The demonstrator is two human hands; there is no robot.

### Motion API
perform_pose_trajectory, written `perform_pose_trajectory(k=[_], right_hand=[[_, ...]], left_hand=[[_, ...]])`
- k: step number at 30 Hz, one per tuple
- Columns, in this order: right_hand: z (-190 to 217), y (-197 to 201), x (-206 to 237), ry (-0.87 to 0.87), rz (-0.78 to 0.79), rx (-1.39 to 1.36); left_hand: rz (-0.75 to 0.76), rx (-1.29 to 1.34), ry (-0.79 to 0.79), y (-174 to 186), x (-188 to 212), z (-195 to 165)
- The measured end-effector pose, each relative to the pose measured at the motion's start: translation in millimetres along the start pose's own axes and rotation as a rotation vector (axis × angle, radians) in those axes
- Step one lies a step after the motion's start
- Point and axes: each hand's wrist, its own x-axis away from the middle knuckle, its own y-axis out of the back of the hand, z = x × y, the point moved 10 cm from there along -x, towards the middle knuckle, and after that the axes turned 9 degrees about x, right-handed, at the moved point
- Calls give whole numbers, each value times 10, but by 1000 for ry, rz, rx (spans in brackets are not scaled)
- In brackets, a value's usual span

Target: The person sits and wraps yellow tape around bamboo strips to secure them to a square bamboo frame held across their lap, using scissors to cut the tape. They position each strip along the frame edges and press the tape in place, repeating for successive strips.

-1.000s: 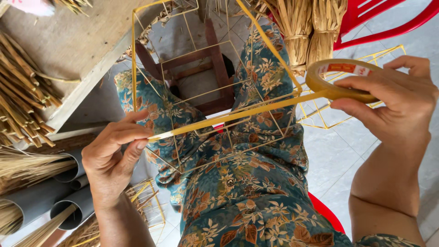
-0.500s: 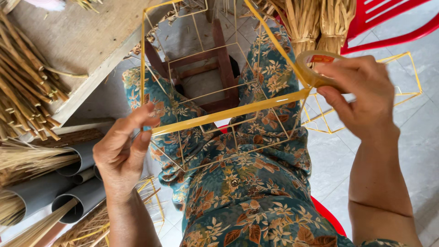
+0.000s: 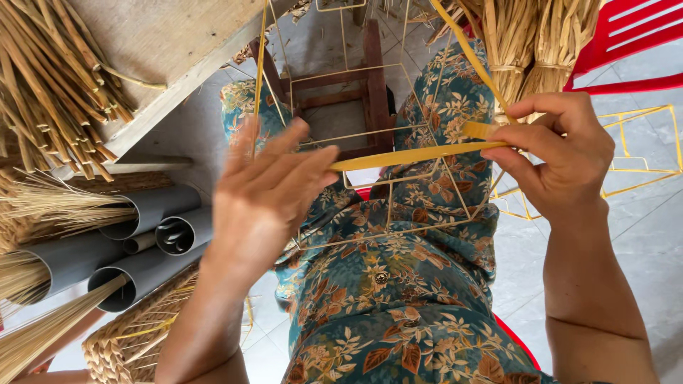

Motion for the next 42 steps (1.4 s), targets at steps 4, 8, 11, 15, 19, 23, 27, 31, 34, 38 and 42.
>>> perform_pose_trajectory(k=[4, 8, 11, 15, 19, 23, 27, 31, 34, 38, 42], right_hand=[[-104, -47, 78, -22, -71, -52], [-198, -127, 193, -37, -110, -125], [-272, -180, 270, -76, -107, -167], [-288, -212, 307, -78, -123, -210], [-290, -190, 286, -100, -146, -179], [-277, -173, 241, -115, -166, -192], [-354, -172, 242, -171, -221, -355], [-320, -179, 268, -120, -194, -225], [-347, -200, 289, -141, -192, -247], [-365, -218, 280, -157, -211, -309], [-357, -226, 287, -153, -208, -273]], left_hand=[[132, 8, -7, -230, -69, 24], [130, 25, 19, -155, -191, -23], [32, 25, -94, 55, -300, -235], [-58, -27, -213, -101, -421, -466], [192, 62, -139, -636, -441, -393], [165, 99, -140, -643, -462, -403], [-86, 283, -154, -199, -424, -441], [-131, 108, -143, -144, -152, -601], [-106, -27, -36, -333, 10, -566], [-90, -50, 29, -502, 71, -475], [-90, -14, 55, -566, 47, -454]])
